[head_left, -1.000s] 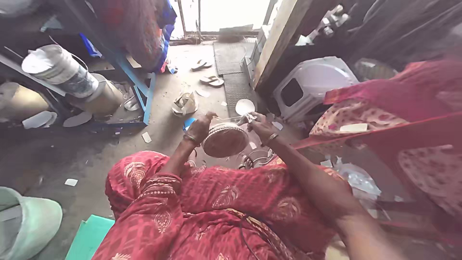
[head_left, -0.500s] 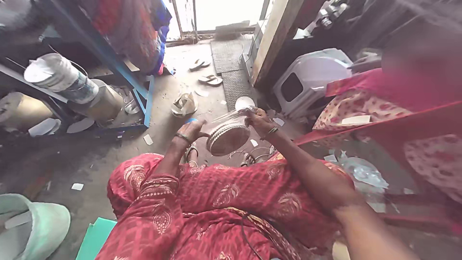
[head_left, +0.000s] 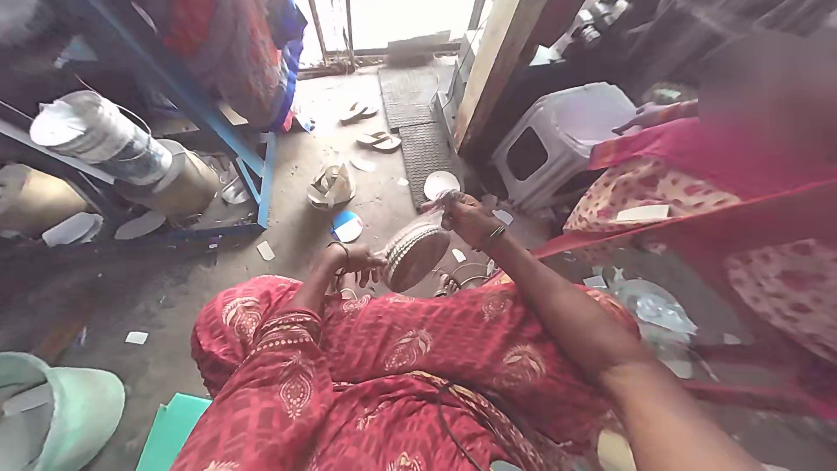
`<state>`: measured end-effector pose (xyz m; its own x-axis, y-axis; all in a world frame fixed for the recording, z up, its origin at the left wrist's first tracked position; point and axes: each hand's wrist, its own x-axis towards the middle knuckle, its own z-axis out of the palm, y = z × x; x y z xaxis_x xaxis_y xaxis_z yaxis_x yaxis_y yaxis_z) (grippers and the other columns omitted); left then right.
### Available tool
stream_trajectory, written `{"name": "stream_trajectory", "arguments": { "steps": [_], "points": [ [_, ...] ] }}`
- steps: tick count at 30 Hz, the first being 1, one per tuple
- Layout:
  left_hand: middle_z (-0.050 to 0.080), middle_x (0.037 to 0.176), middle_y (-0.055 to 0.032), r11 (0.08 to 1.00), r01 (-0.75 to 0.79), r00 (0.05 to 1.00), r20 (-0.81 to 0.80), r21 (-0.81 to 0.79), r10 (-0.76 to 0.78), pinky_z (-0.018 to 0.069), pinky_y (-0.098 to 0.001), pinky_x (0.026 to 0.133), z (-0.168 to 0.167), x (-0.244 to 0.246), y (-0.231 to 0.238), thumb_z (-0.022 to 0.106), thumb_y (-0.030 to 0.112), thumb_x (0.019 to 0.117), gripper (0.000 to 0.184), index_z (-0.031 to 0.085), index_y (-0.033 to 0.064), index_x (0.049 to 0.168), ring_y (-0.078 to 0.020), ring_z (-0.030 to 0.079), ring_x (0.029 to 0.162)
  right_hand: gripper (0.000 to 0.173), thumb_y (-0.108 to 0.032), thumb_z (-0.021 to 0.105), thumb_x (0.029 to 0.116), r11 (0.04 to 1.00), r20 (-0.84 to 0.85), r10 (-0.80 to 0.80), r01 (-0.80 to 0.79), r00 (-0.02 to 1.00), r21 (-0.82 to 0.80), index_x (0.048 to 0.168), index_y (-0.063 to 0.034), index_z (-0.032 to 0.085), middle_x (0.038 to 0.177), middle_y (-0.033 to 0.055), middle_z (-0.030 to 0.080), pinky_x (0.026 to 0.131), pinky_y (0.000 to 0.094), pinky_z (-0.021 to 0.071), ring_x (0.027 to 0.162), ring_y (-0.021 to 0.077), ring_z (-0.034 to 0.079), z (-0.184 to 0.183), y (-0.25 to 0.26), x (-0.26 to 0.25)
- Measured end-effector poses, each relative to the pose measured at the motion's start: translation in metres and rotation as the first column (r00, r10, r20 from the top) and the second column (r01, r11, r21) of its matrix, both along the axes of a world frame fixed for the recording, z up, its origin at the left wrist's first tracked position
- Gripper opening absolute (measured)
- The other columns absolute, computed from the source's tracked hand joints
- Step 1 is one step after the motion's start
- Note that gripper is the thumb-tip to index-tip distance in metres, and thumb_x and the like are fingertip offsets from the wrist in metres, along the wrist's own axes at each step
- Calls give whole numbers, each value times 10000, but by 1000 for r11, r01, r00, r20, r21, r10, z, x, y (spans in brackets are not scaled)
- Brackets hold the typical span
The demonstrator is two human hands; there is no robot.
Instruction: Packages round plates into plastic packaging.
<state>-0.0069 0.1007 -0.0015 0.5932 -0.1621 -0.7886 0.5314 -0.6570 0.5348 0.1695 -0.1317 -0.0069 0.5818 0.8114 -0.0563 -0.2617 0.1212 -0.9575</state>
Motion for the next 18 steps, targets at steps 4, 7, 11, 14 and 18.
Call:
{"name": "stream_trajectory", "arguments": {
  "steps": [4,7,11,14,18],
  "points": [
    [525,578,108,893,-135,973,112,-429,201,380,-165,473,3,-9,6,394,318,1090,425,637,111,808,24,448,478,272,-179,331,1103,985,-49,-59,66,997,161,1032,-152,592,956,-21,734,474,141,390,512,-36,466,19,0,-1],
    [516,595,129,675,-186,907,139,-714,397,391,-144,482,2,-13,11,465,386,1044,393,594,195,725,36,460,501,295,-215,328,1089,973,-33,-70,76,997,219,921,-227,570,711,-95,574,474,168,375,508,-4,423,27,-1,0],
    [447,561,119,501,-300,773,100,-812,626,400,-164,492,7,-7,2,396,545,1063,510,537,215,701,6,431,489,217,-187,346,1094,984,-10,-174,174,985,30,970,-201,524,718,-104,505,565,203,436,588,21,460,17,-2,3],
    [444,581,87,348,-548,557,-21,-760,831,447,-199,489,9,5,-12,301,537,1089,492,527,197,814,-29,446,490,198,-208,390,1094,973,75,-181,189,981,-131,1082,-112,563,706,-89,475,600,224,448,601,26,461,-7,3,-2],
    [575,793,30,24,-737,178,-159,-676,971,437,-167,494,12,13,-19,358,337,1122,306,573,121,1145,-29,487,547,314,-198,412,1071,955,315,138,-42,939,-294,1253,-1,576,957,80,627,752,342,537,785,127,602,-14,9,-29]
  ]
}}
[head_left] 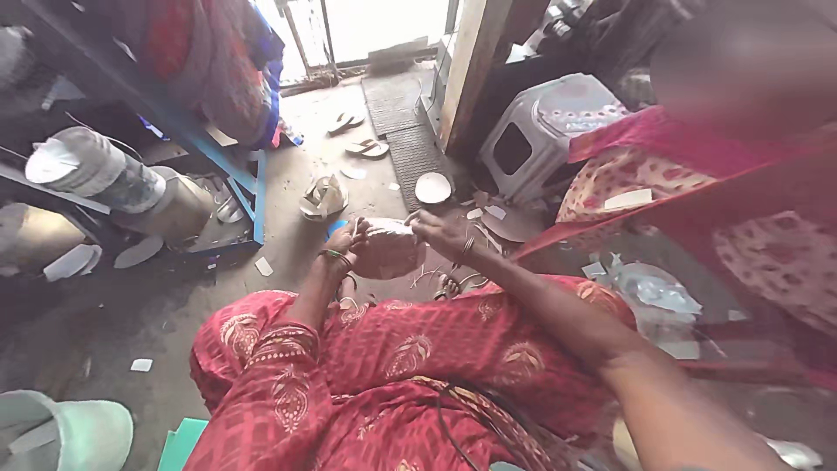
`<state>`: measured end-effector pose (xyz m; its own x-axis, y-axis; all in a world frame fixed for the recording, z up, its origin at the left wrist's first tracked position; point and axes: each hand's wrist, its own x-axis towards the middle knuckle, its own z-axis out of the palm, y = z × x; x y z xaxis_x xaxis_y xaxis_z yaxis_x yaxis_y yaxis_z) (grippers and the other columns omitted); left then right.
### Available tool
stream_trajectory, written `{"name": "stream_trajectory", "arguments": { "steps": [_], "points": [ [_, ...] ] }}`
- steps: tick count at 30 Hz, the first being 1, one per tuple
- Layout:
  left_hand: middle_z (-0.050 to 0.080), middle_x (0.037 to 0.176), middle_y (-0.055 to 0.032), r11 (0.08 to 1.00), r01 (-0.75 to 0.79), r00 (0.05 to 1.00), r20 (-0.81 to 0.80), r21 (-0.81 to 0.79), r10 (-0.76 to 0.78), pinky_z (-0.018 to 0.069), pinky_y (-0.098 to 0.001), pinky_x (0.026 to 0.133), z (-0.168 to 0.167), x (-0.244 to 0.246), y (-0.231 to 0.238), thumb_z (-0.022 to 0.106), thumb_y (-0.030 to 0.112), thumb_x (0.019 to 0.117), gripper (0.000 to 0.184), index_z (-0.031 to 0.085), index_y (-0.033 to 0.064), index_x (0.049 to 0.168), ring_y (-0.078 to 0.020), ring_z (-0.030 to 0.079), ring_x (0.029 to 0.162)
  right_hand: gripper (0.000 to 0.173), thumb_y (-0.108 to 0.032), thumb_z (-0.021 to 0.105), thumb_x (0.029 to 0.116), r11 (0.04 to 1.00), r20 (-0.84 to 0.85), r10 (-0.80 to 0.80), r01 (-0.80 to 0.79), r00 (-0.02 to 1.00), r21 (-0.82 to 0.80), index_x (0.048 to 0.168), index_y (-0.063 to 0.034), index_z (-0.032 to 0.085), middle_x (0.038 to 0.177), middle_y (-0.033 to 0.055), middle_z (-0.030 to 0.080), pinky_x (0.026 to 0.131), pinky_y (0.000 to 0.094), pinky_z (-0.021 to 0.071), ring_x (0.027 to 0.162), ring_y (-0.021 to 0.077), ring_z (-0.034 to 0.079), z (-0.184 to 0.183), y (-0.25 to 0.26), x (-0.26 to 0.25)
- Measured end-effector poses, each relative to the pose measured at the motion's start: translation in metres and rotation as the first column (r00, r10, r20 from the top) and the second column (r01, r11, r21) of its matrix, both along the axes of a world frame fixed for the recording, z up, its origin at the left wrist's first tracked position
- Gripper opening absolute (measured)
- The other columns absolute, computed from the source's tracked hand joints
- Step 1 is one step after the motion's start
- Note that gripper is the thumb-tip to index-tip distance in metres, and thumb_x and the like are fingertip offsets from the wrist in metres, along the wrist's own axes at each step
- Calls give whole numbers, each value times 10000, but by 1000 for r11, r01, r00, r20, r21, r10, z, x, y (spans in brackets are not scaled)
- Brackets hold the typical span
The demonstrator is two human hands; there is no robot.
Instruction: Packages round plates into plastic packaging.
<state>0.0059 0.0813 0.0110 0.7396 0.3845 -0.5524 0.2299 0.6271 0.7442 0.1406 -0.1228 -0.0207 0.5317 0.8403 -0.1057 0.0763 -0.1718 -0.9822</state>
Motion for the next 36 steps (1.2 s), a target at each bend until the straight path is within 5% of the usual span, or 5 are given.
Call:
{"name": "stream_trajectory", "arguments": {
  "steps": [9,14,20,28,36],
  "points": [
    [700,921,-15,893,376,926,-119,248,-357,399,-171,505,-8,-2,-7,270,297,1137,420,541,39,1329,-6,455,529,222,37,469,1019,810,267,580,-579,769,-90,1115,68,667,1043,161,684,866,365,553,909,191,666,2,17,-58],
    [674,888,-27,698,659,752,-228,280,-619,554,-282,737,-9,-11,-27,347,297,1129,389,626,30,1175,-86,638,774,140,31,529,998,842,221,506,-533,834,85,1018,78,659,928,124,702,893,352,563,888,157,685,7,21,-71],
    [601,668,43,493,825,559,-274,277,-783,504,-222,531,-3,-14,-20,302,455,1113,516,634,118,906,-45,579,569,208,1,562,992,814,97,520,-527,848,244,1154,74,669,1049,118,725,914,317,570,963,129,694,7,18,-66],
    [605,916,-83,118,878,378,-520,465,-766,456,-281,655,23,-9,-30,310,304,1136,443,614,8,1261,-98,529,734,142,-10,630,943,892,430,324,-424,842,157,940,69,748,907,173,741,840,371,557,862,205,708,13,8,-82],
    [509,723,27,223,817,480,-411,532,-775,377,-195,526,13,-14,-5,417,244,1094,306,623,50,1211,-17,432,566,72,10,680,911,933,560,-82,-134,824,334,917,17,752,850,113,746,741,369,600,763,188,723,16,11,-62]
  ]
}}
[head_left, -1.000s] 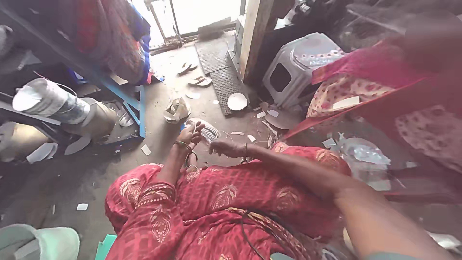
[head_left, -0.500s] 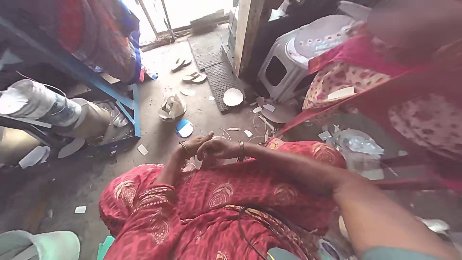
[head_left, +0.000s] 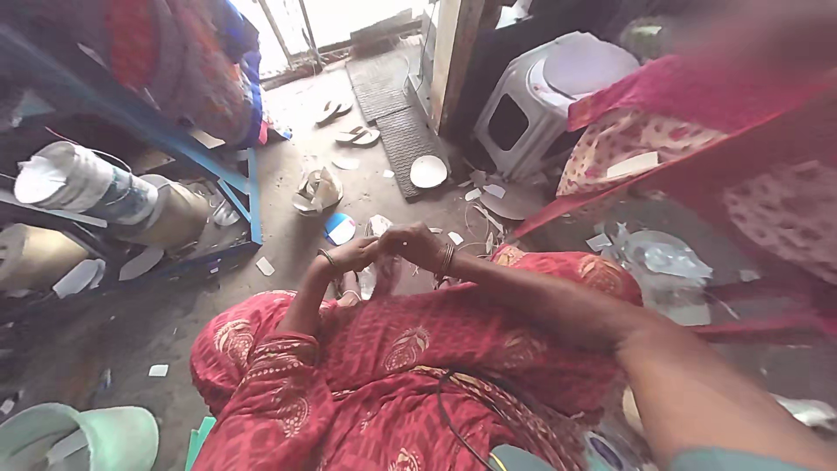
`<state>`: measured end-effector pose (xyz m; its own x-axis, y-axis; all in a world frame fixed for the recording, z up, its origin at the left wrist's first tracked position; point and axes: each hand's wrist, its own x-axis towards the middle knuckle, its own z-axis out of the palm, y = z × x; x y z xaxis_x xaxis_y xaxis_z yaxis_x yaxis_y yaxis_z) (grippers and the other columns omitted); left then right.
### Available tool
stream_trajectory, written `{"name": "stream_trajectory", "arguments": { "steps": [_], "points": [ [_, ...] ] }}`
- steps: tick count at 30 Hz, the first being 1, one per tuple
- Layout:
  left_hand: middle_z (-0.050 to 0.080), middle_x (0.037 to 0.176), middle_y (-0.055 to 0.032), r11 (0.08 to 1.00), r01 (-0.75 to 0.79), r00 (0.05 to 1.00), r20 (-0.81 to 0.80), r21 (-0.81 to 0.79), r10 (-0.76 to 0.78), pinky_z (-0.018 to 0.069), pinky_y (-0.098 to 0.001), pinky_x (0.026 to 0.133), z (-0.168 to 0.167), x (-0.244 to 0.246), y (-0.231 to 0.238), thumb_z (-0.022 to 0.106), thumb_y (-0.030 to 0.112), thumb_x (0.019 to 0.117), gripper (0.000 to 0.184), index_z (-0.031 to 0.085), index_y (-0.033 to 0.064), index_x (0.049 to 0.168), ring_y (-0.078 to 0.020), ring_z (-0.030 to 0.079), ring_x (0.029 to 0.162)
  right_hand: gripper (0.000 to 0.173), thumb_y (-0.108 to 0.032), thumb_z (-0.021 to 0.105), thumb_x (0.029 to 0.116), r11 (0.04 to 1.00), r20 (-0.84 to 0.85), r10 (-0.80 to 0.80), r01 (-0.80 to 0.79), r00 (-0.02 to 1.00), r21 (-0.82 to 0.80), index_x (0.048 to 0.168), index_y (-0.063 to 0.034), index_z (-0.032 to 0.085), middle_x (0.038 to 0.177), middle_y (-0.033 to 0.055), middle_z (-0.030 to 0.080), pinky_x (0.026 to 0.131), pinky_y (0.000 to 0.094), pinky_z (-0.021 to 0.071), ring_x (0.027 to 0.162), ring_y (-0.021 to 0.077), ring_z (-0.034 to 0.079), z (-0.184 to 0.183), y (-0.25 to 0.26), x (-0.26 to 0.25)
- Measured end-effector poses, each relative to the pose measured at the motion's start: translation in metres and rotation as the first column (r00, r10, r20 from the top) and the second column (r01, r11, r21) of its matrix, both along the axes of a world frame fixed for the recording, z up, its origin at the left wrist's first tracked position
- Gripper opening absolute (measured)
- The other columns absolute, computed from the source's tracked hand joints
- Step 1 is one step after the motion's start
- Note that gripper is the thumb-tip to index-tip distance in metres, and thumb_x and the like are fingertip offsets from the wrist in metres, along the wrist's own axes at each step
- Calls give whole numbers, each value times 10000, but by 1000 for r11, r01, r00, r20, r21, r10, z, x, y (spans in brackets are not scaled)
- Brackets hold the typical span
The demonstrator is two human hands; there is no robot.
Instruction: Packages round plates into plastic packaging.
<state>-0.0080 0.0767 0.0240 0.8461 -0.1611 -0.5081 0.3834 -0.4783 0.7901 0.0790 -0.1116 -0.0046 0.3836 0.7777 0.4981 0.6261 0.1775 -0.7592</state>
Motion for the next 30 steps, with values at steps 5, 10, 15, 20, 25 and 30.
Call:
{"name": "stream_trajectory", "arguments": {
  "steps": [5,10,15,20,25,30],
  "points": [
    [541,830,-83,968,106,994,-6,226,-108,437,-317,670,6,2,-15,389,163,1112,311,632,-31,1124,-132,487,706,94,18,649,938,999,69,29,-26,997,-44,922,35,740,874,139,735,794,376,591,807,225,721,6,1,6],
    [652,1138,-254,944,59,992,84,326,-91,514,-514,913,9,3,-23,420,127,1102,321,555,-62,1323,-344,653,1013,54,27,667,921,997,182,-39,50,983,-56,913,32,720,882,153,732,757,417,596,800,272,728,2,3,8],
    [655,1020,-224,946,-36,976,217,321,-36,544,-505,859,3,8,-25,464,141,1088,289,531,-68,1277,-320,667,917,77,20,638,941,993,161,-116,118,980,-5,925,21,714,865,136,725,744,384,605,767,239,720,-2,2,15],
    [662,974,-219,941,-74,899,431,330,-81,565,-491,824,3,5,-25,414,161,1107,292,527,-66,1252,-310,683,863,105,40,612,939,981,70,-194,194,979,-1,941,68,713,859,160,730,746,371,606,743,222,716,8,-2,31],
    [690,995,-212,930,-118,869,489,347,-72,582,-484,839,7,3,-33,507,153,1074,346,466,-72,1334,-304,709,875,121,-1,604,972,978,-3,-208,208,978,-21,975,75,698,887,152,739,783,356,610,780,206,731,15,-2,38],
    [650,1234,-238,867,-50,876,440,495,-200,569,-493,918,2,4,-29,531,74,1041,348,524,-63,1360,-351,705,996,125,10,590,968,978,-14,-209,210,978,10,960,66,701,875,144,729,756,337,608,757,184,716,9,1,39]
  ]
}}
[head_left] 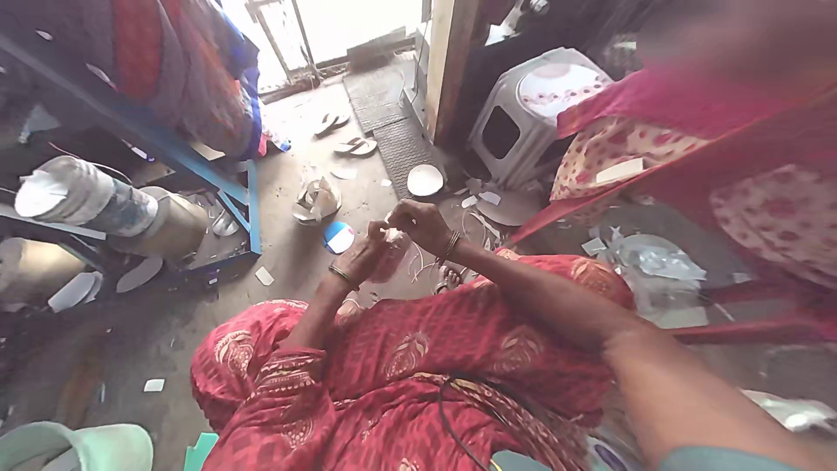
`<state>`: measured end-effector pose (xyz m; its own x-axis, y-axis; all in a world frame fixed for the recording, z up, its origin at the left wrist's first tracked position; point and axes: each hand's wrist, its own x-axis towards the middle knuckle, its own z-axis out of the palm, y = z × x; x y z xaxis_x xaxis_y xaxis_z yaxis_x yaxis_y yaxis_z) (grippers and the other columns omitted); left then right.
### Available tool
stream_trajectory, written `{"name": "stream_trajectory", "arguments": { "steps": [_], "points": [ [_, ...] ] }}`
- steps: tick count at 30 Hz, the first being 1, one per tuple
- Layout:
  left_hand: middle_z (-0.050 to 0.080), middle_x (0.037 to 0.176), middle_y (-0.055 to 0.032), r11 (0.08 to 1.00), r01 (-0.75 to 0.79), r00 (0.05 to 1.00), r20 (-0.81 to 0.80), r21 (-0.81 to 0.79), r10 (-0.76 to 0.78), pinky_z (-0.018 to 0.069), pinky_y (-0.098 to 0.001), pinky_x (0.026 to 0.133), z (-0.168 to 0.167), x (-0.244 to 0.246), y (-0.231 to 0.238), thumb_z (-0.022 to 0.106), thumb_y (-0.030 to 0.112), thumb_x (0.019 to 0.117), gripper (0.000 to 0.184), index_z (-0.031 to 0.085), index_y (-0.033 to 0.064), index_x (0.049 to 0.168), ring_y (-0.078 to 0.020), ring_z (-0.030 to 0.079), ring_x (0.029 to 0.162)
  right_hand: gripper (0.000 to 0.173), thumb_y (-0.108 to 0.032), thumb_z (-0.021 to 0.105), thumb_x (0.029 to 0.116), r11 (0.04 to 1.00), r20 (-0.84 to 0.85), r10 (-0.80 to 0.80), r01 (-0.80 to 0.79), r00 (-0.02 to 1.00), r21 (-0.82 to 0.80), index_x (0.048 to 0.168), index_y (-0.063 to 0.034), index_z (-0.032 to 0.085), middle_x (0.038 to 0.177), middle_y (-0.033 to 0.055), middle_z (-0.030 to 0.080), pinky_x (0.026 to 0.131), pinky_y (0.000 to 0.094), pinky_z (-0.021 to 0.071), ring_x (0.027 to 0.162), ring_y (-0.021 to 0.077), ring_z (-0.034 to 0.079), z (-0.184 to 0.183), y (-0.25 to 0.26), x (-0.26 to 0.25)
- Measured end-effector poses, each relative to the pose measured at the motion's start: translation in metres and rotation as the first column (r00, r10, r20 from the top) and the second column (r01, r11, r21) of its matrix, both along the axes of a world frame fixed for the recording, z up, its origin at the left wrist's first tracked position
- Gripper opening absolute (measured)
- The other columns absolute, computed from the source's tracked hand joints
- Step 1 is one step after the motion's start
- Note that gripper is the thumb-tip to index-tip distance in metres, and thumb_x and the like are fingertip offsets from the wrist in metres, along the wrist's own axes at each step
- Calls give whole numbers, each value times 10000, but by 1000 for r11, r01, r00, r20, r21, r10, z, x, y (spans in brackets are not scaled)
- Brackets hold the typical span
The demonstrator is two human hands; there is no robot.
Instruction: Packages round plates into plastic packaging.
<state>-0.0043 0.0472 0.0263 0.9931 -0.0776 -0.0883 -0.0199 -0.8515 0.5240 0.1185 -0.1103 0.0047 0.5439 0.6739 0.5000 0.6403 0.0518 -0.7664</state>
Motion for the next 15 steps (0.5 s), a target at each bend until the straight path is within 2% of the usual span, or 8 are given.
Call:
{"name": "stream_trajectory", "arguments": {
  "steps": [3,5,7,9,12,15],
  "points": [
    [679,1147,-244,990,-90,996,2,111,90,569,-537,884,2,0,-2,468,127,1078,361,448,-32,1402,-391,713,958,140,-3,584,977,1000,71,27,-28,997,8,950,52,709,868,128,738,757,318,607,759,170,721,2,1,3],
    [688,1055,-253,973,-158,986,77,169,147,572,-553,854,2,-1,-3,479,132,1078,308,520,-42,1329,-414,711,938,126,18,606,958,997,253,70,-72,965,-3,914,38,723,873,135,738,795,336,597,812,211,729,5,1,5],
    [689,1068,-239,961,-124,984,152,246,88,565,-509,902,-2,-2,0,510,23,1032,228,610,-64,1218,-397,700,994,140,56,596,946,992,442,123,-107,889,-61,897,15,720,882,140,729,809,359,593,858,259,727,6,1,7],
    [698,1053,-230,962,-36,971,238,272,-31,557,-481,935,-9,-1,5,543,-54,980,169,670,-75,1090,-386,695,1015,158,65,569,963,979,539,201,-144,818,-145,936,23,719,918,162,723,822,375,592,904,298,723,11,-4,9],
    [695,1036,-223,965,73,950,276,254,-144,564,-463,935,-11,0,9,562,-34,982,167,689,-66,1085,-370,700,1010,149,52,560,973,965,621,261,-181,739,-190,976,48,709,940,198,714,777,412,597,906,349,718,12,-6,9],
    [697,1019,-215,967,125,919,340,221,-197,569,-453,934,-13,1,15,567,-31,981,134,684,-62,1037,-354,707,998,157,52,542,986,968,568,246,-176,786,-177,985,48,699,976,197,714,828,415,591,944,340,714,11,-7,9]
  ]
}}
